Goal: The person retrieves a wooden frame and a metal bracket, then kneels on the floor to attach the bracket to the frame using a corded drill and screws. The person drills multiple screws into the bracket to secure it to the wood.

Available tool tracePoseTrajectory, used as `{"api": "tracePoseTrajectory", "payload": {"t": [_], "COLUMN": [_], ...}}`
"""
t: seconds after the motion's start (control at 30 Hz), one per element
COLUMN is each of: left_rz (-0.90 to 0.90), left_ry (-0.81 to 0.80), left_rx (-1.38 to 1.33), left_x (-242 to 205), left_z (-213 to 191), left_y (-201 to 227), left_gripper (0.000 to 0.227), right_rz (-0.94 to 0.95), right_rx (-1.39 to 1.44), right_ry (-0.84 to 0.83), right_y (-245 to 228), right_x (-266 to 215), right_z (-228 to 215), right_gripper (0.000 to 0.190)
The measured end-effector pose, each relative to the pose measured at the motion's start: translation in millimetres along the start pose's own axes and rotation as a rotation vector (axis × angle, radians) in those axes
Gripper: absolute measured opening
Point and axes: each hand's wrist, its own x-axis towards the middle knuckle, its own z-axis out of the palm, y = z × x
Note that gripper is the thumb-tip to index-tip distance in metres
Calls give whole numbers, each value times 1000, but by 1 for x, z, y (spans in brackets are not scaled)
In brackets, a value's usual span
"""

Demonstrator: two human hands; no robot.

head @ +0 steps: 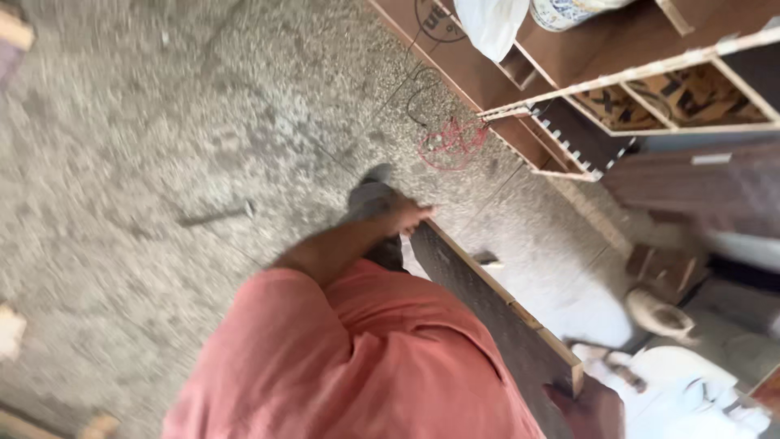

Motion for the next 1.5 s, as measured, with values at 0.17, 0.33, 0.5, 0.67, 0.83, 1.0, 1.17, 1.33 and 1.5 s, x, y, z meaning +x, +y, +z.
{"api": "tracePoseTrajectory", "payload": {"t": [0.17,0.33,0.5,0.67,0.83,1.0,1.17,1.33,1.5], "left_rz": [-247,-281,-396,-396,-279,10,374,393,455], "left_ry": [-359,-535,-546,-341,-109,34,255,306,342], "left_rx": [-156,37,-94,-607,-447,-109,154,453,645], "left_x": [-24,-58,-99,-122,-104,-90,-86,-72,4], "left_z": [-39,-156,-287,-383,-461,-537,-606,-677,-753], "left_y": [-26,-42,-76,-85,-71,-78,-69,-62,-66], "left_gripper": [99,103,101,67,47,40,59,70,70], "right_rz": [133,65,0,25,73,93,270,238,220], "right_rx": [129,163,243,384,433,542,804,1027,1136], "right_ry": [-50,47,91,164,253,458,438,408,437], "right_y": [-156,-344,-497,-596,-686,-795,-931,-1073,-1177], "right_x": [-64,-79,-93,-131,-165,-209,-193,-115,-15], "right_z": [-36,-78,-108,-120,-79,38,147,213,242], "right_gripper": [51,42,35,40,41,39,44,51,49]}}
